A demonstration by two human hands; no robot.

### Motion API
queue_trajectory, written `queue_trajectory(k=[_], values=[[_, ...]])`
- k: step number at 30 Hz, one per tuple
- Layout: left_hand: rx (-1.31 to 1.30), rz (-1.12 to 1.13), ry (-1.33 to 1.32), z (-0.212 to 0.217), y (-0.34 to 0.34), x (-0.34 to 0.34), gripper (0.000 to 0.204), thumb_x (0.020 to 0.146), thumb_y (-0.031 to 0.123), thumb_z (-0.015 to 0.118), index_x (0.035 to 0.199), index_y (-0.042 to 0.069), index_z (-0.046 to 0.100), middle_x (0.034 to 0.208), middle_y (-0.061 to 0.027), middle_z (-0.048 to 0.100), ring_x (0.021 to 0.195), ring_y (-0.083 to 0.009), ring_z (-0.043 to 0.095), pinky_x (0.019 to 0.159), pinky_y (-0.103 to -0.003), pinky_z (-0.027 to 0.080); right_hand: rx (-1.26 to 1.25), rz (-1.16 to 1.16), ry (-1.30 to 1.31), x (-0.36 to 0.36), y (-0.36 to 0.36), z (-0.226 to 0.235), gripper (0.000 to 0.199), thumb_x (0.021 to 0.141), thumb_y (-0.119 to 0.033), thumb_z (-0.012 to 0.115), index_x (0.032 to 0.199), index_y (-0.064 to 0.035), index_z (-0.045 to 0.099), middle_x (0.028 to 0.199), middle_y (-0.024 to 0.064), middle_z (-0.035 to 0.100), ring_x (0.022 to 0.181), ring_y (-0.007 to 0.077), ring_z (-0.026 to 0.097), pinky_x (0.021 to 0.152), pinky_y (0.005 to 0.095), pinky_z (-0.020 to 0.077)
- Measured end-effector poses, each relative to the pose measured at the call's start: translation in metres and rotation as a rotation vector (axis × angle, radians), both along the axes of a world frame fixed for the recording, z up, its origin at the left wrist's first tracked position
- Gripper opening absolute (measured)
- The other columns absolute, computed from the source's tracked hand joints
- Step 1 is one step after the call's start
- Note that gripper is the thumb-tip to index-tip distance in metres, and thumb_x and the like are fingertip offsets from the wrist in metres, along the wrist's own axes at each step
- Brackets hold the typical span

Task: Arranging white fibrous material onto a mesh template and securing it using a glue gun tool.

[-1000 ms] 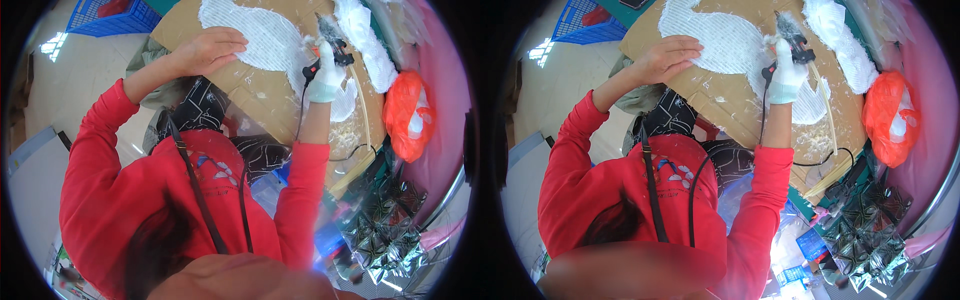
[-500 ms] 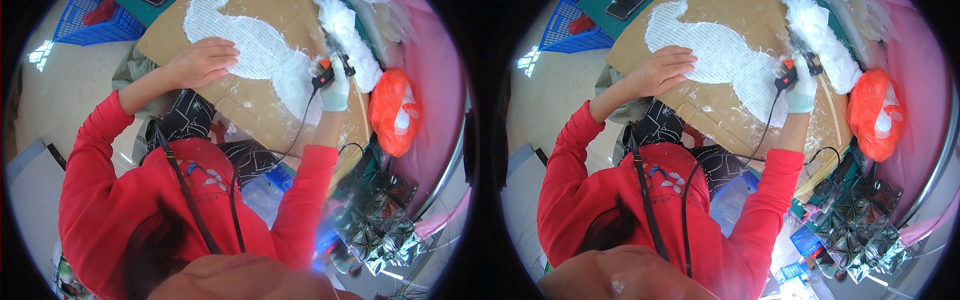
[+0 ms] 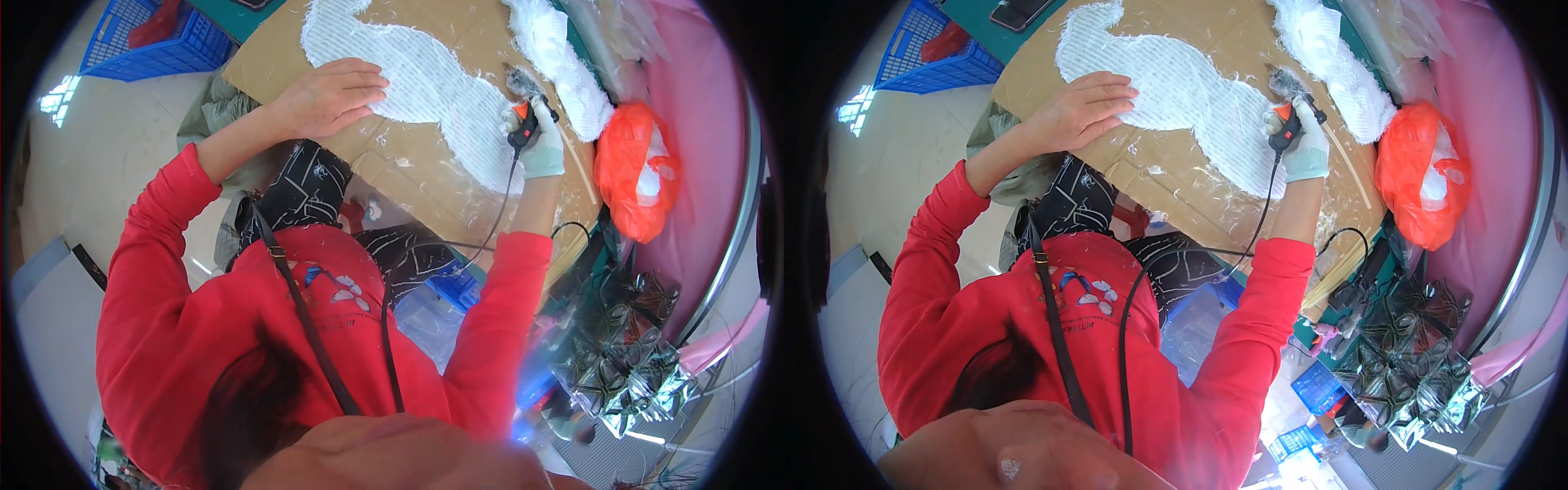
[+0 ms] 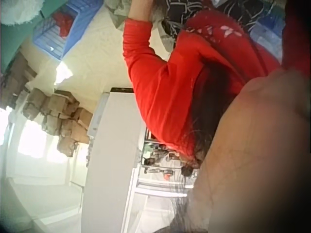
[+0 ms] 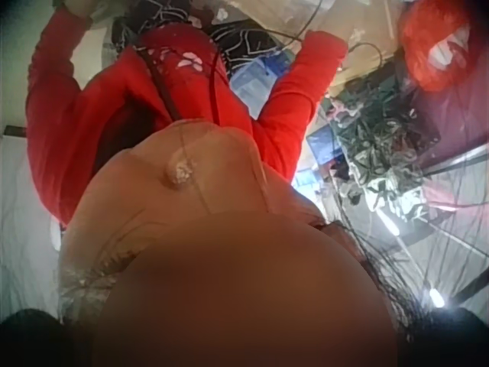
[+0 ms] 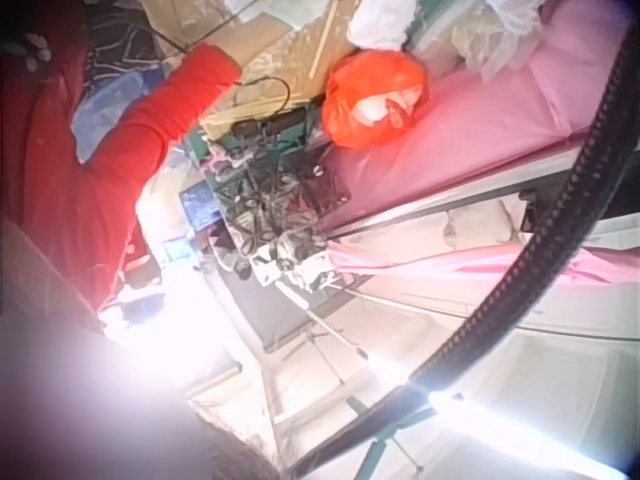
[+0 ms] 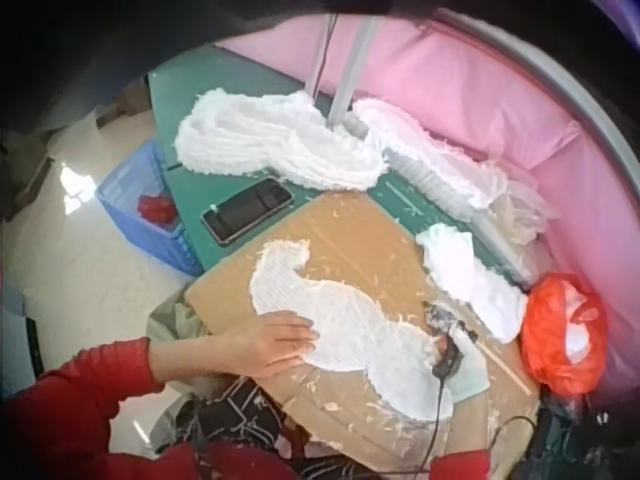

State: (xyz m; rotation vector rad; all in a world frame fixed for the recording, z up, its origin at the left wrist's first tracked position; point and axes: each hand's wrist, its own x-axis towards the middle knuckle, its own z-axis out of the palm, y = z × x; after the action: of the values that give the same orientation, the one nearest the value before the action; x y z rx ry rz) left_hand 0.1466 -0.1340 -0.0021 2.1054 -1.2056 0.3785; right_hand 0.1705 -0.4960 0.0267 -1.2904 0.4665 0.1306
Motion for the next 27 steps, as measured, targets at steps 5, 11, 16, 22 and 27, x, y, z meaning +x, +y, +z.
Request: queue_trajectory(k=[5,11,16,22,27], values=[[-0.013,-0.016,0.021,-0.002,0.001,-0.006,0.022,0.077,0.008,0.060,0.098,0.000,0.058,0.111,-0.0093,0.056,0.108,-0.0292,0.050,0.087,-0.038,0.043,-0.041,0.031,0.149,-0.007,-0.002,0.015,0.033,0.083,-0.023,0.059,0.104,0.0025,0.053,0.082,0.0151,0.061,0.067,0.0271,0.060,0.058,0.0370,0.0496],[-0.040,-0.027,0.007,-0.003,-0.001,-0.005,0.020,0.078,0.009,0.060,0.096,0.001,0.059,0.110,-0.0093,0.056,0.107,-0.0287,0.050,0.087,-0.038,0.044,-0.626,-0.081,0.181,-0.014,-0.034,0.003,0.040,0.071,-0.023,0.069,0.099,0.0034,0.061,0.085,0.0149,0.063,0.075,0.0251,0.062,0.069,0.0334,0.0495],[-0.038,-0.014,0.008,-0.005,0.002,-0.006,0.020,0.077,0.010,0.060,0.095,0.001,0.059,0.110,-0.0095,0.056,0.107,-0.0290,0.050,0.087,-0.038,0.043,-1.497,-0.019,0.118,-0.028,0.024,0.035,0.042,0.075,-0.029,0.063,0.106,-0.0011,0.059,0.099,0.0153,0.064,0.090,0.0228,0.062,0.083,0.0298,0.0449],[-0.022,0.010,0.006,-0.005,0.002,-0.008,0.019,0.077,0.011,0.061,0.094,0.003,0.059,0.111,-0.0083,0.055,0.108,-0.0266,0.051,0.092,-0.040,0.040,-1.148,0.311,-0.352,-0.013,0.109,0.034,0.034,0.083,-0.013,0.052,0.116,-0.0031,0.053,0.104,0.0067,0.063,0.091,0.0150,0.060,0.080,0.0261,0.0452],[0.009,0.028,-0.006,-0.005,-0.001,-0.008,0.018,0.077,0.012,0.061,0.094,0.005,0.060,0.110,-0.0069,0.056,0.109,-0.0239,0.051,0.097,-0.043,0.036,-1.204,0.347,-0.280,0.010,0.127,0.007,0.036,0.081,-0.017,0.052,0.116,-0.0060,0.054,0.105,0.0081,0.063,0.094,0.0179,0.060,0.084,0.0284,0.0440]])
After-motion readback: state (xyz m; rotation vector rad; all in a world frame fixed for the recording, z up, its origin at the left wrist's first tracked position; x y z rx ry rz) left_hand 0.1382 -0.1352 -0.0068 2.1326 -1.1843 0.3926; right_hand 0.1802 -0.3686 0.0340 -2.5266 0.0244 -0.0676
